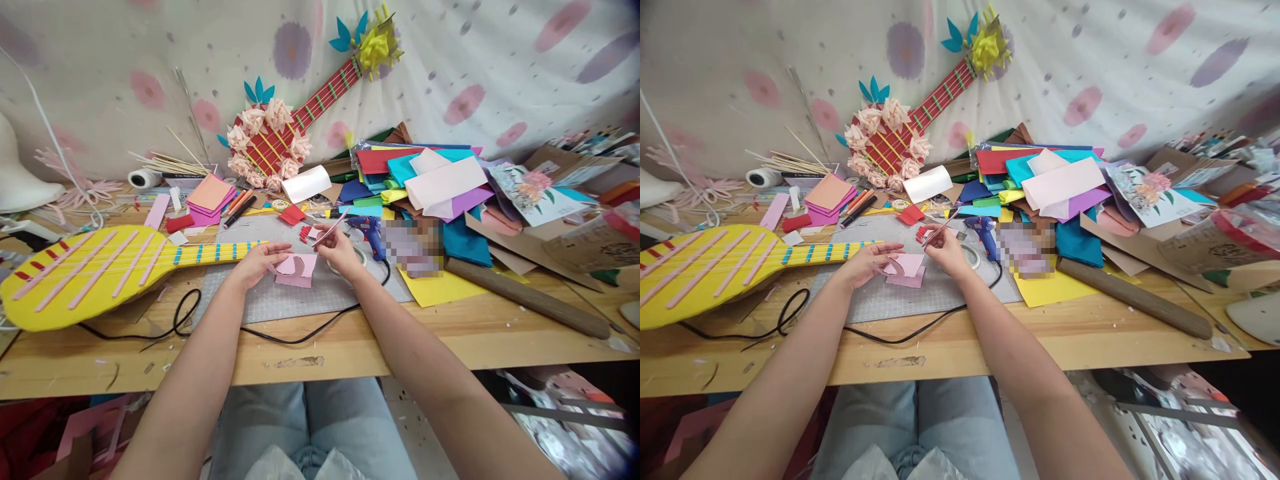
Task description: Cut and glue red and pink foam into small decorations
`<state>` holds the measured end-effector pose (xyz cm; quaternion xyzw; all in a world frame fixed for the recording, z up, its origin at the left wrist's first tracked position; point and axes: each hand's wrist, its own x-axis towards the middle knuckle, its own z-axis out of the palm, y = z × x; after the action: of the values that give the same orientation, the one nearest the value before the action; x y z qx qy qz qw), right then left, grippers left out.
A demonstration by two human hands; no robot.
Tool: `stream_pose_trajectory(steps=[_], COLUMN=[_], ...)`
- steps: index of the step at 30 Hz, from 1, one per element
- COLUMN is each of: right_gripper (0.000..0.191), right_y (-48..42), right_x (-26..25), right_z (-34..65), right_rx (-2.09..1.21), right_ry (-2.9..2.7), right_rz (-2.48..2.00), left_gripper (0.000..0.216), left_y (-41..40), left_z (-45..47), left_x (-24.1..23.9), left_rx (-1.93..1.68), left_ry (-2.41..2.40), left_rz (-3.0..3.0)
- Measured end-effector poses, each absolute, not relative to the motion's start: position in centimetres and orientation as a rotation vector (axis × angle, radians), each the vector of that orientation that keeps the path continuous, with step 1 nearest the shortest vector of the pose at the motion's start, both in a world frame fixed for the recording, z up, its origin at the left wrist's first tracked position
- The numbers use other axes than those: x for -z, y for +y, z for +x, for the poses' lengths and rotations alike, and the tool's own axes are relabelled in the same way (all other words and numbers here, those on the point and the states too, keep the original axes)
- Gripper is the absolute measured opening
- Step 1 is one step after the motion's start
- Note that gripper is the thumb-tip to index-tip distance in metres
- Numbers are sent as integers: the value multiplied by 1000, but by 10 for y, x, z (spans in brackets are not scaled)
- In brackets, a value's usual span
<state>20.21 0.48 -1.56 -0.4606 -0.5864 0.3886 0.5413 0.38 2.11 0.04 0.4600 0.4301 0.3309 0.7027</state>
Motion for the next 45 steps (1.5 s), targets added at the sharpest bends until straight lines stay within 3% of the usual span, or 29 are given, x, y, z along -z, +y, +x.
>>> stream_pose_trajectory(steps=[3,8,21,45], right_gripper=[27,20,29,25], right_y=[8,11,2,6], right_x=[19,17,14,16], right_z=[197,199,198,198], right_rx=[-1161,-1419,-1150,-1366], right_ry=[-1180,-932,-1358,-1366], right_rz=[-951,-815,-1126,-1098], left_gripper=[38,38,35,21], left_y=[21,18,21,18], left_z=[7,9,10,17], left_x=[1,0,8,5], left_rx=[-736,-721,-778,-828], left_ry=[971,1005,995,1030], left_rz=[1039,1060,1033,928])
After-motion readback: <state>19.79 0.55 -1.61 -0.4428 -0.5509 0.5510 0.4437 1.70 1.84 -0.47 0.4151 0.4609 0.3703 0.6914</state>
